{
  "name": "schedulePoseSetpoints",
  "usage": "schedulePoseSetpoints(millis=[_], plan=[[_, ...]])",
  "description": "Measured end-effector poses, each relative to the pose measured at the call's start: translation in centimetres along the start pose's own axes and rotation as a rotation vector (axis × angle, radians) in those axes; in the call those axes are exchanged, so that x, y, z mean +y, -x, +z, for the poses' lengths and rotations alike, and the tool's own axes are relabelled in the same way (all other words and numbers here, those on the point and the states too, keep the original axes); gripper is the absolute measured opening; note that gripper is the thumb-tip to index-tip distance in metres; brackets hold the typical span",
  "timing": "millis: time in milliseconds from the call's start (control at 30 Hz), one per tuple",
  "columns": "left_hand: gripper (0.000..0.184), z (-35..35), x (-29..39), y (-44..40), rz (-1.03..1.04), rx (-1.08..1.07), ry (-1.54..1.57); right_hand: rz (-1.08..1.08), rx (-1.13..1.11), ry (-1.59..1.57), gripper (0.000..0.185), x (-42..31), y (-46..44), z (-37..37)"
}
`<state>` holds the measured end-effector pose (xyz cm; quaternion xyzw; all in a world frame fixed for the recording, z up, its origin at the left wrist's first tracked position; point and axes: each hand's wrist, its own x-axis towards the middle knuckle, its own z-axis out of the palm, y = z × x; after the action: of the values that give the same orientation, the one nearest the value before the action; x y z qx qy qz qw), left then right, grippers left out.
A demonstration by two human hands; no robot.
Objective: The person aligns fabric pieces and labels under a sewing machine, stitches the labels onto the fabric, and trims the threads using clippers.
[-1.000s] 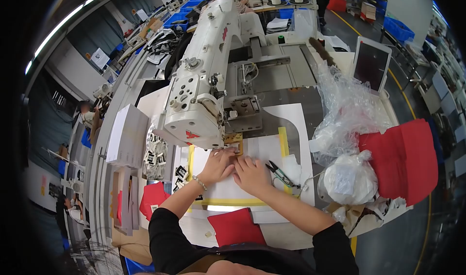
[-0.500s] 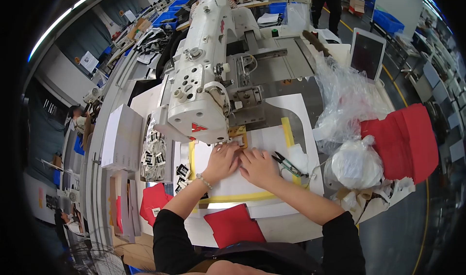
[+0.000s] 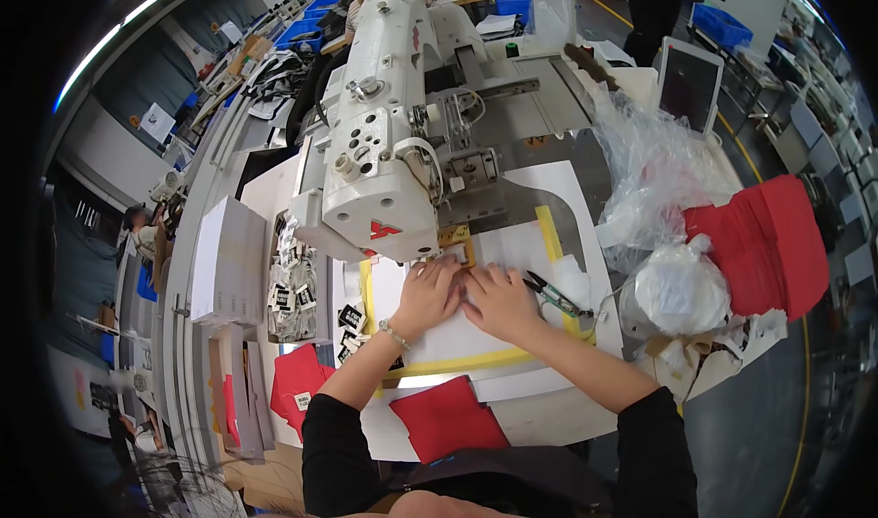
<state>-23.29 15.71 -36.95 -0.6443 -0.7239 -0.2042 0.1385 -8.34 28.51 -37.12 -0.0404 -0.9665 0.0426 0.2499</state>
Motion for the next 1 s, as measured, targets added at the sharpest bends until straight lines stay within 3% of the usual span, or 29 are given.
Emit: schedulePoseSetpoints(millis=[333,733,833,933,1000], plan=[[0.044,0.3,-0.1,-0.1,-0.002,-0.022,0.014,0.016,-0.011,0.018,0.053,0.0,0.1,0.1],[0.047,-0.5,0.0,-1.3,-0.064,-0.197,0.142,0.053,-0.093,-0.008,0.055,0.0,0.2,0.3],[0.052,-2.4,1.2,-0.8,0.035,-0.020,0.033,0.046,-0.096,0.019,0.054,0.1,0.3,0.6],[0.060,-7.3,4.9,1.5,-0.164,-0.150,0.171,0.053,-0.114,-0.010,0.058,0.0,0.3,0.3],[0.064,-11.0,7.0,3.5,-0.337,-0.415,0.324,0.050,-0.110,-0.015,0.059,0.1,0.3,0.4]])
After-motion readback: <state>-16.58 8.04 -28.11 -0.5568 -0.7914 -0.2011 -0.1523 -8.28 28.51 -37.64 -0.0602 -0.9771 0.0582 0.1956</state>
